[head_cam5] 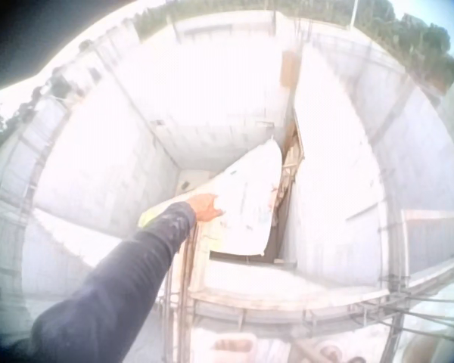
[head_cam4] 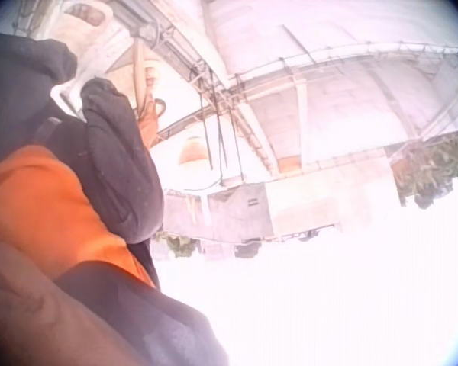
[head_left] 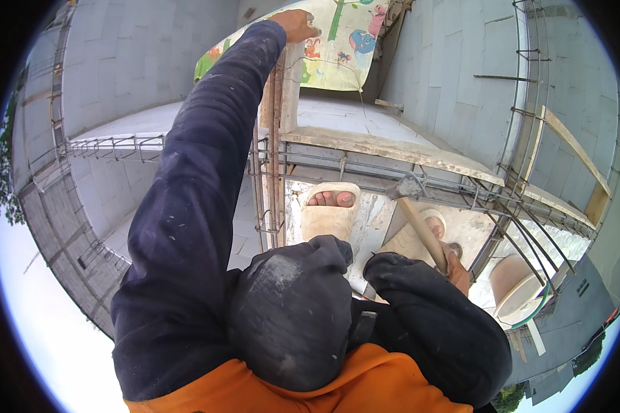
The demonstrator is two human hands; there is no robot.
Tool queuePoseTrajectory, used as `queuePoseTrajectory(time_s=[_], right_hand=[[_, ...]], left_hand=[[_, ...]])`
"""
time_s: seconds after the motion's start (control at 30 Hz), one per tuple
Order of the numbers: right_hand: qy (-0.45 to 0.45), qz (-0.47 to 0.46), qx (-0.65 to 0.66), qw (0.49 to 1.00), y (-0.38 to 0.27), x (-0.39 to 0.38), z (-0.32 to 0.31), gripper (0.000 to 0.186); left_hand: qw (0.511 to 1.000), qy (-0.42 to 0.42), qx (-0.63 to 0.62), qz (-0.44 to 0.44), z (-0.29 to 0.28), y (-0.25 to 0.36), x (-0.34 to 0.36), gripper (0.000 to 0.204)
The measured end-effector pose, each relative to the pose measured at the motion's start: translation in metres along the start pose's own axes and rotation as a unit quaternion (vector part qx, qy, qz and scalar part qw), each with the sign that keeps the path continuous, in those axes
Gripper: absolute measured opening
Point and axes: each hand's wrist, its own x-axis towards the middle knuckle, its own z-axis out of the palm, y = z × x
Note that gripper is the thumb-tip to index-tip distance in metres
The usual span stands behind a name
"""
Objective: The person constructs a wooden formwork for concrete by placing a wood plank against a rebar structure and securing it with nails using a hammer.
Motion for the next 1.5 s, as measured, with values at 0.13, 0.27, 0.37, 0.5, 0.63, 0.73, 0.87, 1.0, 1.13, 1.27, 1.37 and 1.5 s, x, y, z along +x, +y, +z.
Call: queuePoseTrajectory(time_s=[0.13, 0.27, 0.37, 0.5, 0.63, 0.73, 0.87, 1.0, 1.13, 1.27, 1.37, 1.5], right_hand=[[-0.006, 0.016, 0.003, 1.000, -0.007, 0.005, -0.001, 0.057], [-0.009, 0.024, -0.001, 1.000, -0.014, 0.009, -0.001, 0.056], [-0.019, 0.006, 0.009, 1.000, -0.021, 0.014, 0.004, 0.054], [-0.005, 0.006, -0.009, 1.000, -0.020, 0.015, -0.006, 0.047], [-0.015, -0.011, -0.002, 1.000, -0.020, 0.019, -0.005, 0.043], [-0.032, -0.043, 0.013, 0.998, -0.024, 0.027, 0.002, 0.042], [-0.053, -0.030, -0.031, 0.998, -0.006, 0.026, -0.002, 0.041], [-0.066, -0.102, -0.035, 0.992, -0.006, 0.030, 0.000, 0.042], [-0.088, -0.122, -0.050, 0.987, 0.011, 0.041, 0.007, 0.043], [-0.090, -0.138, -0.058, 0.985, 0.020, 0.047, 0.010, 0.048], [-0.120, -0.126, -0.037, 0.984, 0.026, 0.053, 0.008, 0.052], [-0.184, -0.098, -0.094, 0.973, 0.006, 0.065, 0.002, 0.057]], left_hand=[[0.999, 0.040, 0.028, 0.013, 0.015, -0.010, -0.004, 0.038], [0.996, 0.072, 0.051, 0.018, 0.021, -0.018, -0.006, 0.032], [0.998, 0.038, 0.041, 0.016, 0.009, -0.041, -0.005, 0.032], [0.999, 0.042, -0.006, -0.005, 0.018, -0.016, 0.002, 0.034], [0.996, -0.009, -0.082, -0.022, 0.033, -0.055, 0.025, 0.045], [0.983, -0.015, 0.129, 0.126, 0.032, -0.110, 0.024, 0.040], [0.986, 0.028, -0.161, -0.014, 0.034, -0.047, 0.018, 0.038], [0.984, -0.082, -0.144, -0.064, -0.002, -0.032, 0.001, 0.047], [0.996, -0.080, 0.029, -0.012, -0.008, -0.022, 0.000, 0.059], [0.997, -0.063, -0.024, -0.035, -0.008, -0.018, -0.004, 0.055], [0.994, -0.085, -0.039, -0.061, -0.010, -0.005, -0.006, 0.055], [0.998, -0.058, -0.010, -0.031, -0.009, -0.028, -0.012, 0.064]])
